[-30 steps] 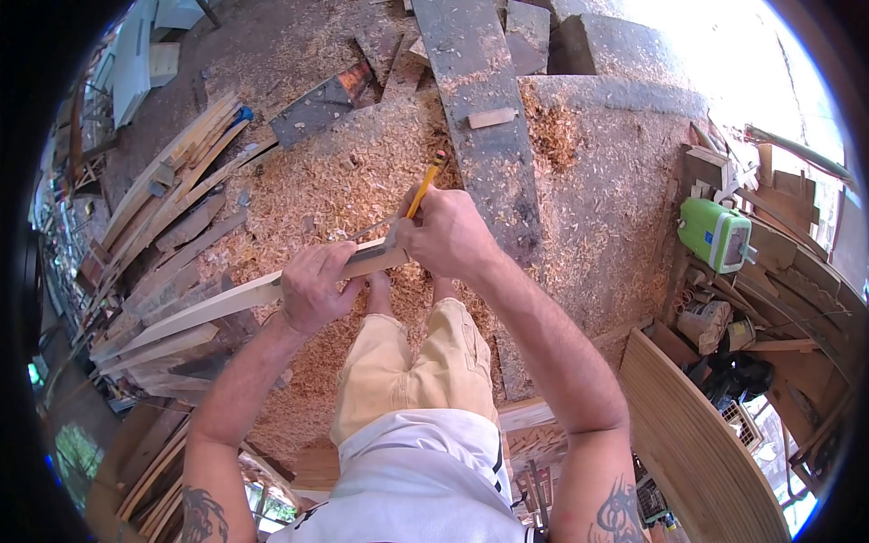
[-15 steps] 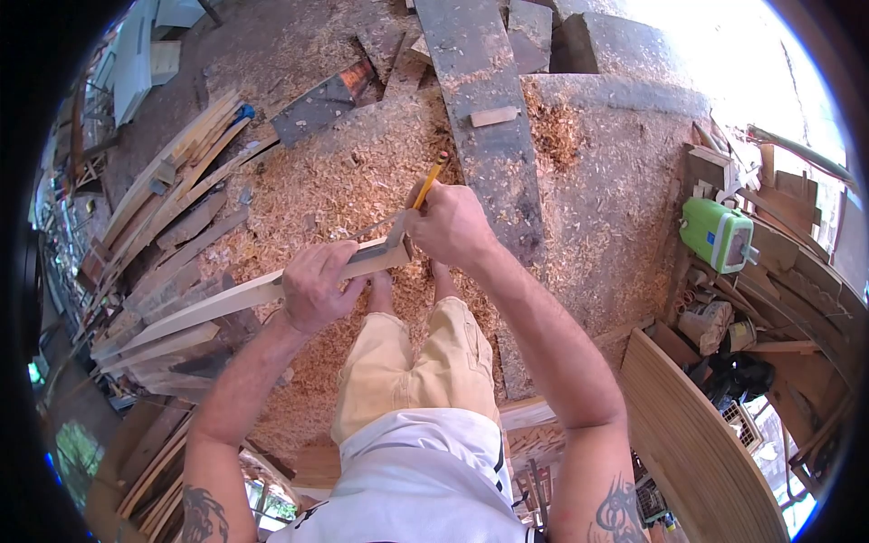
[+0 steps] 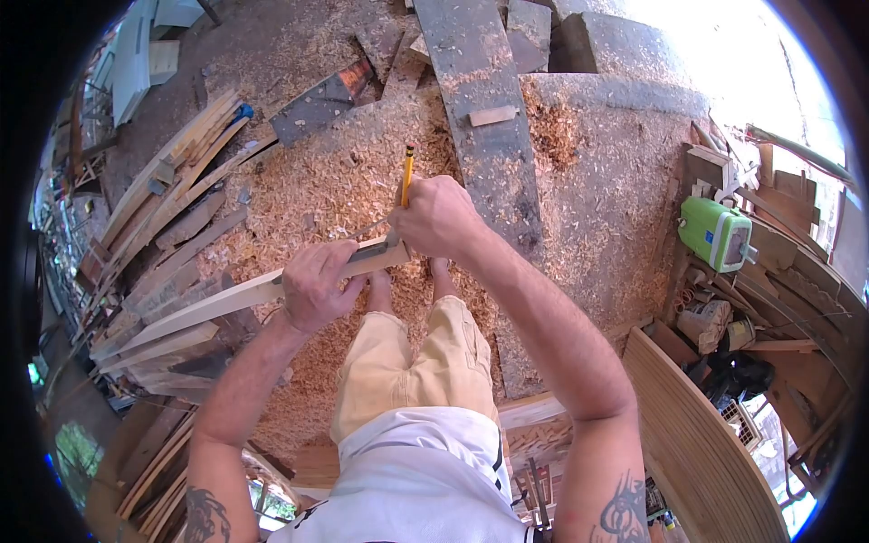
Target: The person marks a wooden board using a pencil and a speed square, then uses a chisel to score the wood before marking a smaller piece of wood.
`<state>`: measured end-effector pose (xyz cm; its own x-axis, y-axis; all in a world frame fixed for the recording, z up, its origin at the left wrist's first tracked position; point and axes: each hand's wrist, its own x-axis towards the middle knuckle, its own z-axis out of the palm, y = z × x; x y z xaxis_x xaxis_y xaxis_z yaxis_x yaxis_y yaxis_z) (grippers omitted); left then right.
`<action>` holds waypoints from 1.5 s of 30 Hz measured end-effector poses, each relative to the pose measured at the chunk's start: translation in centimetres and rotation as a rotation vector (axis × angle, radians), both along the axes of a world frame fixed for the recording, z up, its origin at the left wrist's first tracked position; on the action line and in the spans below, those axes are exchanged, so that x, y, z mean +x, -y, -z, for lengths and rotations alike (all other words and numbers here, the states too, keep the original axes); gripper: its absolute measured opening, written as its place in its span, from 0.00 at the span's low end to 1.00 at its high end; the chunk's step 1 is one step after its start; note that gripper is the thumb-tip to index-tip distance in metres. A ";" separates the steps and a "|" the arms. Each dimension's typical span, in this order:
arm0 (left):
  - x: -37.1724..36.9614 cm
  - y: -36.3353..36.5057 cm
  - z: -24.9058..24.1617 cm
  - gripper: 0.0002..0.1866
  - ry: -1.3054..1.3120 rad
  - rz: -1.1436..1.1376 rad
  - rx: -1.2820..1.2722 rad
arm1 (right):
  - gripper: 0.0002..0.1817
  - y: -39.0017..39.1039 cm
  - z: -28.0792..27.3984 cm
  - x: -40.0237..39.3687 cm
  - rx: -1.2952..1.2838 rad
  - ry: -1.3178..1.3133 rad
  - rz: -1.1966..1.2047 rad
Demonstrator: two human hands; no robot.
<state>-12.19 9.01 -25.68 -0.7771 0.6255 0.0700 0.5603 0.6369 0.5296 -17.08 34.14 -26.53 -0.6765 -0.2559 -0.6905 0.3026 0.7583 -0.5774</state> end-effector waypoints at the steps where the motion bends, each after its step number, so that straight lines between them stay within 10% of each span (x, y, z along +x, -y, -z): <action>1: 0.0 0.0 0.0 0.23 -0.011 0.001 -0.005 | 0.14 0.0 -1.5 -0.4 -0.050 0.050 0.083; 13: 0.0 0.1 0.2 0.24 -0.017 0.009 0.019 | 0.12 -3.2 -2.9 1.5 -0.382 0.126 0.589; 45: -0.1 0.1 0.2 0.25 -0.008 0.012 0.019 | 0.14 -1.4 -2.0 -0.2 -0.200 0.081 0.187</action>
